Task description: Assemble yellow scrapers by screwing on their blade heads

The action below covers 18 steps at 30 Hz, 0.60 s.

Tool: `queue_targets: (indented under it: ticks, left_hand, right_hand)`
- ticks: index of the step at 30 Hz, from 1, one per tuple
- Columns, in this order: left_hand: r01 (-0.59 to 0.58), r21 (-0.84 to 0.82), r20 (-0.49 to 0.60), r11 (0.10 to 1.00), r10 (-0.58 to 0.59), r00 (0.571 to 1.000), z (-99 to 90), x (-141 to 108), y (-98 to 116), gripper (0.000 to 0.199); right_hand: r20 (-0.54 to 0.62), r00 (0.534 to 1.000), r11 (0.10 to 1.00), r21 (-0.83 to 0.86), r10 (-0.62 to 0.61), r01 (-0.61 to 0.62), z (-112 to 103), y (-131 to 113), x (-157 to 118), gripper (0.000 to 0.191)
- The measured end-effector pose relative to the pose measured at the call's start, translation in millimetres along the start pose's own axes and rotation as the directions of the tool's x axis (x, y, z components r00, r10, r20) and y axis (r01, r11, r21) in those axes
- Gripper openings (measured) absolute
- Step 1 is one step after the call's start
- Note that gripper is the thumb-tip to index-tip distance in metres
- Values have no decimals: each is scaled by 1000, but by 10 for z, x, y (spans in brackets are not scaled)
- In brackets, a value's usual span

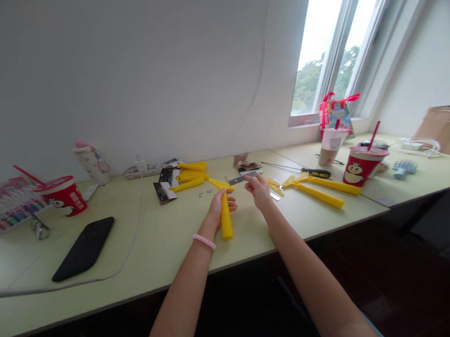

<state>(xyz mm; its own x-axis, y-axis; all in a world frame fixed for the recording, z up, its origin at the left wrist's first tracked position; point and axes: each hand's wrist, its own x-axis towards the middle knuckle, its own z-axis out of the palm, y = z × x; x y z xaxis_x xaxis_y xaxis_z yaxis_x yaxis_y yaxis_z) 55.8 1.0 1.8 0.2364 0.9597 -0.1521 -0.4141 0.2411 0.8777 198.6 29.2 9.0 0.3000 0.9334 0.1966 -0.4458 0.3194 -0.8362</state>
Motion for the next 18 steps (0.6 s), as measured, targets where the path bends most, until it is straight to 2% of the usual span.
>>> queue_targets:
  ticks: [6,18]
  left_hand:
    - [4,4,-8,1000,-4,1000,2,-7,-1,35]
    - [8,27,-3,1000,-8,1000,8,-18,-2,33]
  right_hand:
    - [-26,999,999,26,-25,26,-9,-9,11,25]
    - [-62,995,975,215,79,-64,-17,-20,19,30]
